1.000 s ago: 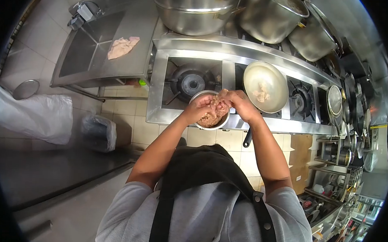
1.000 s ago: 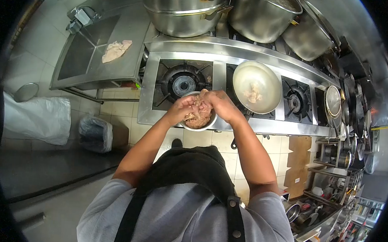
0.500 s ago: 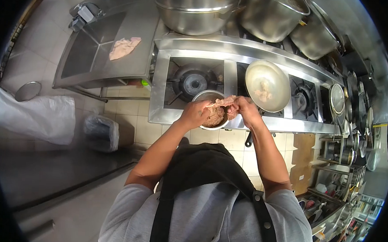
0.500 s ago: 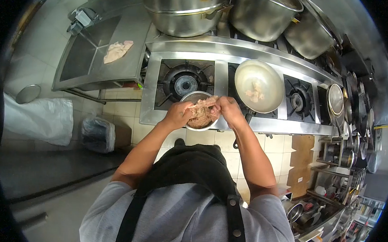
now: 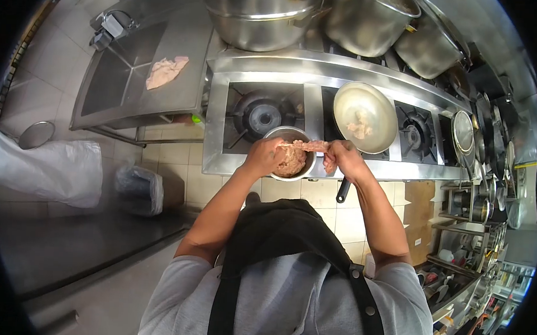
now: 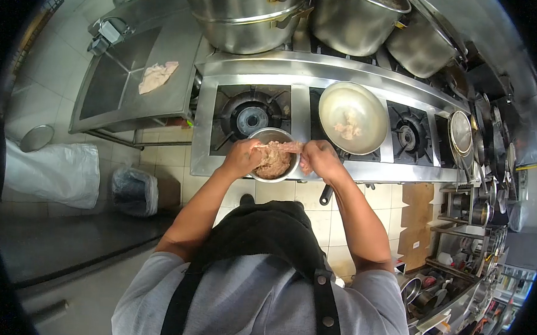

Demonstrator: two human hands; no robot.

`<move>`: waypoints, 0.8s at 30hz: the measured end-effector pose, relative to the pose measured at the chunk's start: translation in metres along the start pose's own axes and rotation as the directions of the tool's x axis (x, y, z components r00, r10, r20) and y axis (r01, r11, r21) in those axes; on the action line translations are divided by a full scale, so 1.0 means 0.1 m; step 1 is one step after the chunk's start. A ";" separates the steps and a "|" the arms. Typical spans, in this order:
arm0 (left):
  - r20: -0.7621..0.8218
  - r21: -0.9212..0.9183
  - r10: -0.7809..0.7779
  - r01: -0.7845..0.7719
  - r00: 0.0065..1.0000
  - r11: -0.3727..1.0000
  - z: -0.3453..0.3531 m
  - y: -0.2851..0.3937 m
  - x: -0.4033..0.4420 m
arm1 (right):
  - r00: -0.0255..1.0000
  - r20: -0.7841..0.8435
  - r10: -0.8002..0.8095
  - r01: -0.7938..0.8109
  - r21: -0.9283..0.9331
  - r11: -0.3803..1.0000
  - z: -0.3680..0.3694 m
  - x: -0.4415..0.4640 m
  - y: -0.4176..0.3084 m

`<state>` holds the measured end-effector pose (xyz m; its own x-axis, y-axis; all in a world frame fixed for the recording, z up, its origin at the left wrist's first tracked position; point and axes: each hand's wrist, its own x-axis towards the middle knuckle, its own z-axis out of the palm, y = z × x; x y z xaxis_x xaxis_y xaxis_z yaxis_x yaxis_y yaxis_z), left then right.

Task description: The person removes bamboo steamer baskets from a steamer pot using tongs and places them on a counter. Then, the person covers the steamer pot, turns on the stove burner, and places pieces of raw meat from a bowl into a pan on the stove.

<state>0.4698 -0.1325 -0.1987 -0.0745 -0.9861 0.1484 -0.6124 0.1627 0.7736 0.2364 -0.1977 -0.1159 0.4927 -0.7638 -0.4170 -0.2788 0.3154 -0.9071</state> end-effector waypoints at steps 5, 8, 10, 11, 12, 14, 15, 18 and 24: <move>-0.189 -0.094 0.084 -0.103 0.978 0.990 -0.03 0.03 0.05 | 0.999 -0.025 -0.032 0.028 -0.138 0.990 -0.10 -0.17 -0.04; -0.206 -0.138 0.015 -0.045 0.979 0.989 -0.22 -0.19 0.02 | 0.995 -0.068 -0.072 0.067 -0.073 0.995 -0.48 -0.23 -0.07; -0.236 -0.141 0.051 -0.087 0.970 0.986 -0.25 0.00 0.03 | 1.000 -0.017 -0.020 0.021 0.092 0.996 -0.59 -0.24 -0.20; -0.278 -0.147 0.103 -0.148 0.955 0.978 -0.21 0.03 0.07 | 0.998 -0.059 0.006 0.008 0.235 0.972 -0.53 -0.21 -0.20; -0.322 -0.146 0.163 -0.219 0.933 0.965 -0.21 0.05 0.13 | 0.998 -0.065 -0.001 0.016 0.239 0.971 -0.44 -0.19 -0.27; -0.285 -0.141 0.143 -0.189 0.948 0.972 -0.29 0.20 0.17 | 0.986 -0.040 0.160 -0.123 0.474 0.872 -0.26 -0.19 -0.46; -0.247 -0.141 0.114 -0.152 0.962 0.978 -0.29 0.28 0.20 | 0.998 0.005 0.063 -0.058 0.462 0.885 -0.23 -0.13 -0.35; -0.333 -0.240 0.095 -0.182 0.938 0.954 -0.21 0.33 0.19 | 0.997 0.025 -0.070 0.041 0.600 0.799 -0.15 0.05 0.20; -0.229 -0.231 0.060 -0.114 0.972 0.966 -0.11 0.31 0.05 | 1.000 0.027 0.009 -0.027 0.778 0.628 -0.15 -0.02 0.37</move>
<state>0.4591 -0.1325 -0.1675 0.0713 -0.9407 0.3317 -0.4018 0.2773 0.8727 0.2124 -0.1930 -0.1481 0.5126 -0.7451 -0.4267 0.4524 0.6567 -0.6034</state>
